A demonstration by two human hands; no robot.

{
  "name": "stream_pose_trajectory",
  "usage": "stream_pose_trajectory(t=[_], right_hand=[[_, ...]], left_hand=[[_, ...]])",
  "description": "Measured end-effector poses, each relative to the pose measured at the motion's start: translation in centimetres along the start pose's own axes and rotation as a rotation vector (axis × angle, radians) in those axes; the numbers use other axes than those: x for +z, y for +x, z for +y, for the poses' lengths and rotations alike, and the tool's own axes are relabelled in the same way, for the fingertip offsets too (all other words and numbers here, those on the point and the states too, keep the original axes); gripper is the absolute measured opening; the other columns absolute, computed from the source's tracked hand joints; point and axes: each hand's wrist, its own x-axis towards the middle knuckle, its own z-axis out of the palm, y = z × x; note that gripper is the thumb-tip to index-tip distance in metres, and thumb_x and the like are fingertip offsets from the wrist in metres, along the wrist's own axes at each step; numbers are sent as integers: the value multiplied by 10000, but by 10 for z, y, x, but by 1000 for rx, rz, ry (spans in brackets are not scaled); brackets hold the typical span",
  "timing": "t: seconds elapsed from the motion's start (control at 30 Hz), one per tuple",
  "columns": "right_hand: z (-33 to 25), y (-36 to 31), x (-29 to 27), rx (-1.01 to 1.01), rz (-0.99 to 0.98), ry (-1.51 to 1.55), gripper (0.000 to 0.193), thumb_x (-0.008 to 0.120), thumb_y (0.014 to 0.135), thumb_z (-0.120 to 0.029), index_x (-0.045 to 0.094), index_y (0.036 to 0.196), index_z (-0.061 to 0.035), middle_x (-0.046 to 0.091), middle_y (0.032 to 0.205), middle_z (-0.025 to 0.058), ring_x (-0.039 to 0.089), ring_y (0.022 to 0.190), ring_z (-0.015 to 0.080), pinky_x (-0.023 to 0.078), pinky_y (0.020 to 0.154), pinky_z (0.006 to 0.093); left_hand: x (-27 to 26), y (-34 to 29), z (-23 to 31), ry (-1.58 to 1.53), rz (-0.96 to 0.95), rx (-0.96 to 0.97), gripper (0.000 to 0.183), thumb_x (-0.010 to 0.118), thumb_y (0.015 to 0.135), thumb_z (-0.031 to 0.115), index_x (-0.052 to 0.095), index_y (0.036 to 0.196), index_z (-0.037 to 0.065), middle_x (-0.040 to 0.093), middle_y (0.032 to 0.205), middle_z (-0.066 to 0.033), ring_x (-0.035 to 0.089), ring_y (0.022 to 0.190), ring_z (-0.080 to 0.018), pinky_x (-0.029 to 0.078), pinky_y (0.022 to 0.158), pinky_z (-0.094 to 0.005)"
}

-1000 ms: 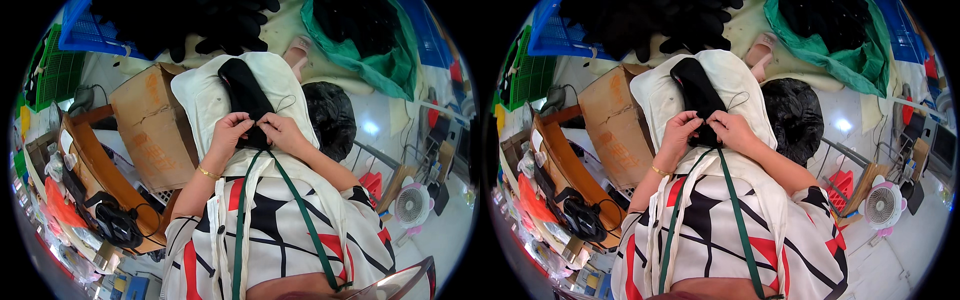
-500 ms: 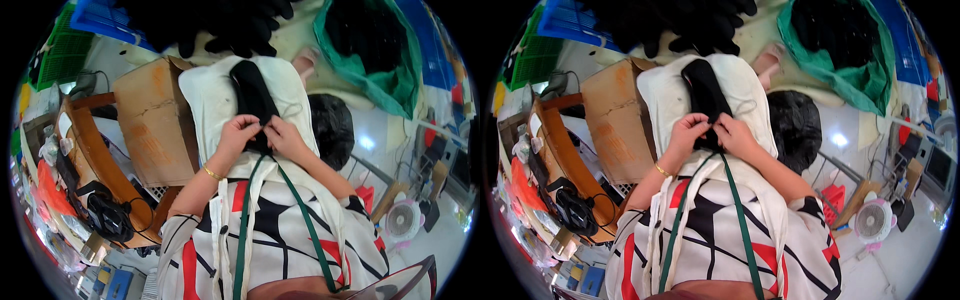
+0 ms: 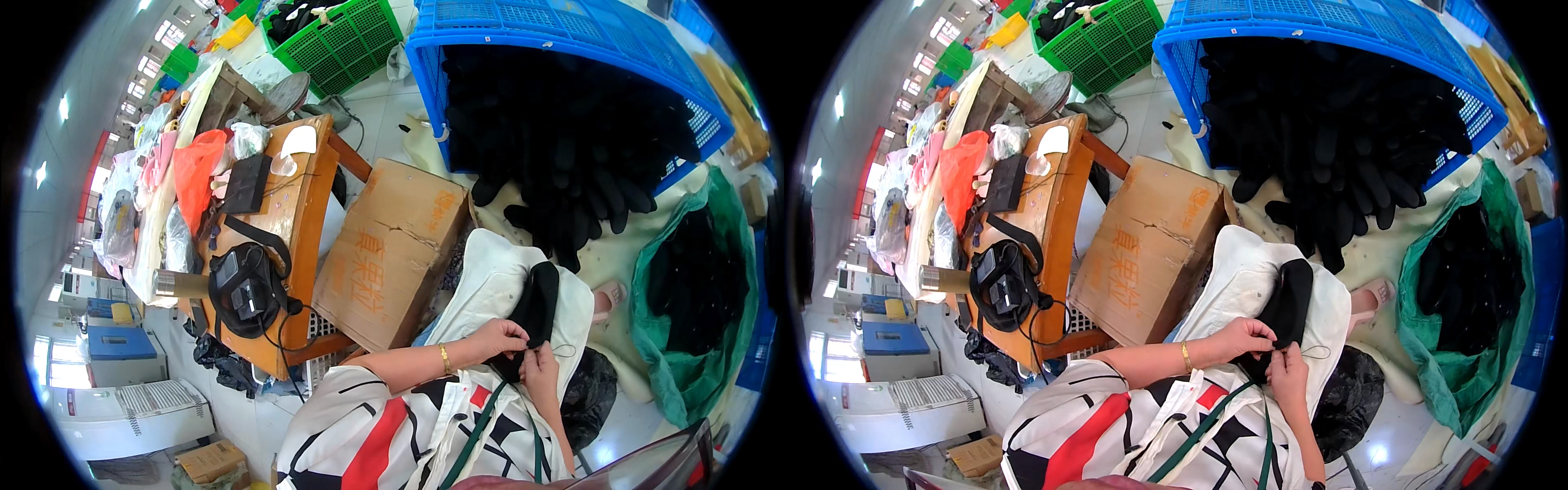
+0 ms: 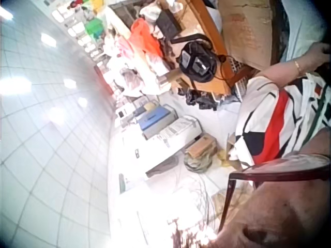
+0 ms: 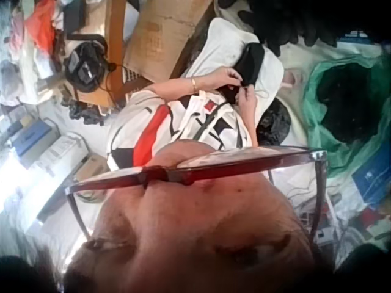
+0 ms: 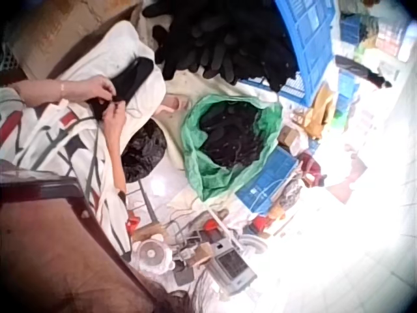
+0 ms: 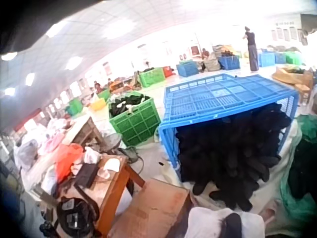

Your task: The person sits on the floor and sews black gloves using a needle and thread. They handle the gloves one at a time, stitching the edges while holding the items on their lap. The workspace includes blue crates filled with gloves and a green bag nearby.

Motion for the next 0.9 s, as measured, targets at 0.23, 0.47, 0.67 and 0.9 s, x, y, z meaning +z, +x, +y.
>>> stream_pose_trajectory(t=[0.23,0.47,0.67,0.9], right_hand=[[-8,7,0,94,-82,95,445,479,880,41,379,1301,-64,565,776,67,542,568,108,493,475,243],[-30,21,-49,-81,-141,-222,299,580,872,-26,636,1163,-59,694,871,98,660,650,143,523,549,285],[-21,48,-48,-373,-154,-668,182,618,921,-220,662,1009,-67,645,801,130,636,745,248,496,692,358],[-3,38,-32,-222,-21,-214,255,597,968,-277,588,877,-38,568,679,49,572,609,132,467,577,296]], left_hand=[[1,0,-4,128,-21,45,163,710,878,111,673,999,9,669,858,-27,600,698,-89,514,626,-229],[10,-8,11,365,-16,35,163,674,889,128,669,1010,18,663,858,-20,592,675,-78,503,613,-223],[9,-9,9,379,-66,12,154,645,919,164,622,1016,46,641,850,-11,588,676,-66,492,576,-210],[10,-11,43,502,-132,-33,137,621,935,150,576,1031,63,629,825,-2,542,599,-49,438,493,-194]])
